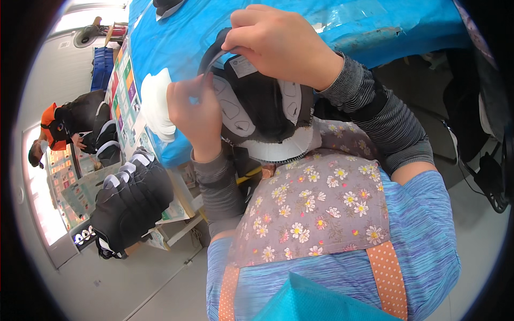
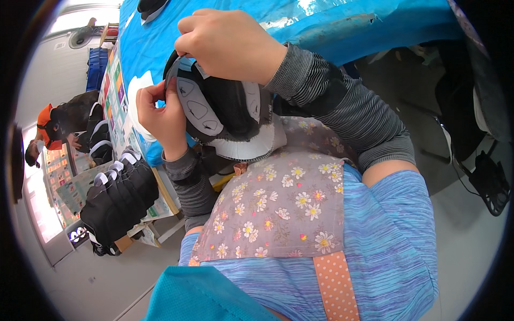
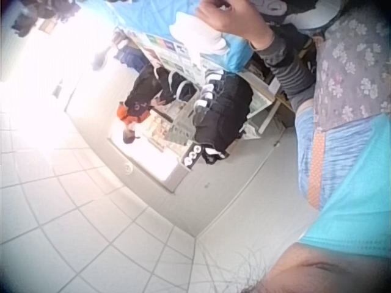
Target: The person places a white internal support piece into the heel of a black shoe upper and presses it firmly against the interior surface by hand, repeating this process for two shoe uppers.
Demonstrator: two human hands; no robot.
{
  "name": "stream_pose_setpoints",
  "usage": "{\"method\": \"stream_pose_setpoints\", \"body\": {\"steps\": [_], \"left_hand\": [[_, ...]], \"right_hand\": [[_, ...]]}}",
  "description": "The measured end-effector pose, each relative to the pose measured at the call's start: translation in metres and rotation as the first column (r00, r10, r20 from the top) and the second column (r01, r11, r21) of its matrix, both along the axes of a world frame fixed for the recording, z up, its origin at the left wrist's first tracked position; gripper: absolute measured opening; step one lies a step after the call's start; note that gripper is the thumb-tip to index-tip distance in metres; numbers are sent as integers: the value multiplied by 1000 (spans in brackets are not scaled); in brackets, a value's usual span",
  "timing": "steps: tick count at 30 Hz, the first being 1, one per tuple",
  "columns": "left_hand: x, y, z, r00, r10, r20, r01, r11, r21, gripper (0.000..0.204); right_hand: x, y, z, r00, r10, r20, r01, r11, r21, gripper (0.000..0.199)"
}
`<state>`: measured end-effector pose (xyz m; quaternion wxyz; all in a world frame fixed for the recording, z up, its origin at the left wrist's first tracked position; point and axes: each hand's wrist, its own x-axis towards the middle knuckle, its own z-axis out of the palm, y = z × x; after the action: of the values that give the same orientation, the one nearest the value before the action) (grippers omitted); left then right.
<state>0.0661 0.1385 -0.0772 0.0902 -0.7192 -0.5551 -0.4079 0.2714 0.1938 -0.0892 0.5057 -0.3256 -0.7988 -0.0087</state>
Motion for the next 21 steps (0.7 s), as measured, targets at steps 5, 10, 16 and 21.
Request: {"method": "stream_pose_setpoints", "body": {"steps": [5, 10, 16, 21], "left_hand": [[-2, -2, 0, 998, -54, 43, 55, 998, -13, 20], [6, 2, 8, 990, -139, -10, 139, 990, 20, 20], [-4, 5, 2, 993, -100, -59, 102, 995, 22, 12], [1, 3, 3, 995, -80, -65, 82, 996, 26, 12]], "right_hand": [[3, 2, -6, 999, 11, -33, -11, 1000, -25, 10], [10, -2, 13, 973, 136, -187, -167, 973, -157, 5], [9, 7, 2, 958, 227, -175, -239, 969, -56, 6], [2, 9, -11, 988, 103, -115, -104, 995, -4, 19]]}}
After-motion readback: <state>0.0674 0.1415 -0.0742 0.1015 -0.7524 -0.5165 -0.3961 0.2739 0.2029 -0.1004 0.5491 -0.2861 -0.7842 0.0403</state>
